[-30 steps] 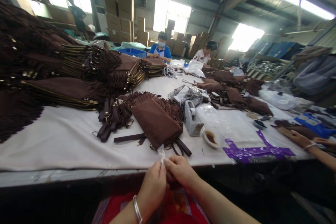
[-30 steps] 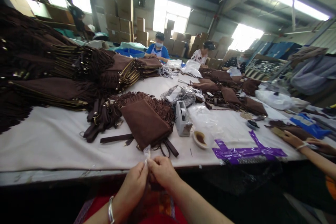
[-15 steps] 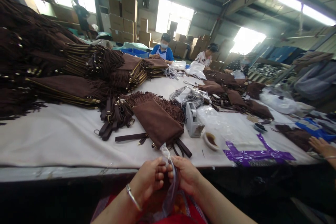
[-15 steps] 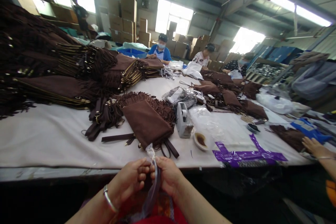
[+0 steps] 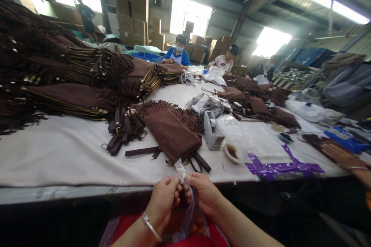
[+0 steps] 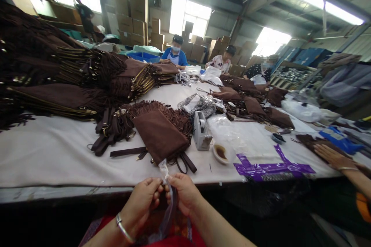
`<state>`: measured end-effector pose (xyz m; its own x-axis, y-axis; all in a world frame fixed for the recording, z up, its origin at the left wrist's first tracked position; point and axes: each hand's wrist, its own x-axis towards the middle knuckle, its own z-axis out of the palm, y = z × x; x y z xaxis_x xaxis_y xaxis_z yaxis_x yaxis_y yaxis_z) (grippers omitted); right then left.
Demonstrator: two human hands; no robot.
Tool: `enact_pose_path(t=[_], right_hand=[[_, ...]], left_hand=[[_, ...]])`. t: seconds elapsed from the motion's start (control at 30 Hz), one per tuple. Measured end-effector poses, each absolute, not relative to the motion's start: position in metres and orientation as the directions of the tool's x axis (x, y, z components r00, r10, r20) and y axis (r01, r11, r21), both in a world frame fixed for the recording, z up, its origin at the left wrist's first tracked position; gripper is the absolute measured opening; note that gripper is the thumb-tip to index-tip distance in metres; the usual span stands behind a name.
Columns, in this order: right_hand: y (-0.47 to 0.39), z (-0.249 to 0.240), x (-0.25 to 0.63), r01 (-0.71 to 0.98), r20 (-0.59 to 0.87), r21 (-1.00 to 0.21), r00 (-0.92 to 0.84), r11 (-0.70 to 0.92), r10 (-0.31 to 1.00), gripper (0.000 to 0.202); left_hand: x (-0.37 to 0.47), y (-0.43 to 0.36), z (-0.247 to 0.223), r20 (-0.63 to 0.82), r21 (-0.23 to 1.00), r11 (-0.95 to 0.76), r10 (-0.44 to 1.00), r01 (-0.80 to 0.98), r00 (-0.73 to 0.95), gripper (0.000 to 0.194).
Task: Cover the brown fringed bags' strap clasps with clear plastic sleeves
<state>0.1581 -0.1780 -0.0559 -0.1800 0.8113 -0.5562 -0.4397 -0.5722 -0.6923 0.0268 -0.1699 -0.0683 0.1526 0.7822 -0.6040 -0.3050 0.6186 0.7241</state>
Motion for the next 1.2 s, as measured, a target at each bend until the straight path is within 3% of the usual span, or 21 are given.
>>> enact_pose_path(t=[0.17,0.27,0.37,0.5,0.7,0.83,0.93,1.0,1.1,1.2], right_hand=[[-0.18,-0.059,0.151,-0.169,-0.539,-0.832,0.022,-0.528,0.842,0.038],[-0.183,-0.057,0.15,0.193,-0.374,-0.9,0.123,-0.392,0.919,0.029],[-0.187,-0.058,0.151,0.573,-0.02,-0.816,0.117,-0.084,0.993,0.018],[-0.19,-0.062,0.153,0.729,0.221,-0.662,-0.03,0.173,0.975,0.021],[-0.194,-0.063,0.156,0.773,0.307,-0.515,-0.237,0.37,0.922,0.021],[-0.192,-0.063,0.159,0.697,0.158,-0.699,-0.067,0.159,0.985,0.015],[-0.189,-0.06,0.16,0.488,-0.012,-0.872,0.056,-0.038,0.998,0.005],[-0.188,-0.057,0.159,0.29,-0.134,-0.946,0.053,-0.143,0.99,0.006],[-0.189,-0.055,0.158,0.07,-0.28,-0.958,-0.032,-0.277,0.96,0.012],[-0.194,-0.057,0.157,0.112,-0.255,-0.962,-0.054,-0.248,0.965,0.012]], left_hand=[[0.028,-0.171,-0.061,-0.47,0.865,0.476,0.879,-0.157,0.073,0.029],[0.028,-0.171,-0.059,-0.412,0.911,0.412,0.91,-0.001,0.041,0.028],[0.025,-0.17,-0.057,-0.352,0.931,0.345,0.935,0.118,0.04,0.026],[0.024,-0.17,-0.054,-0.254,0.945,0.243,0.967,0.219,0.021,0.025],[0.025,-0.172,-0.055,-0.315,0.932,0.3,0.948,0.201,0.041,0.026],[0.019,-0.178,-0.051,-0.08,0.927,-0.007,0.973,0.375,0.216,0.024],[0.013,-0.181,-0.049,0.017,0.913,-0.129,0.96,0.387,0.28,0.02],[0.01,-0.18,-0.052,-0.08,0.948,0.007,0.973,0.317,0.219,0.02],[0.011,-0.175,-0.06,-0.428,0.903,0.426,0.889,0.051,0.161,0.03],[0.018,-0.171,-0.065,-0.559,0.758,0.621,0.776,-0.198,0.292,0.038]])
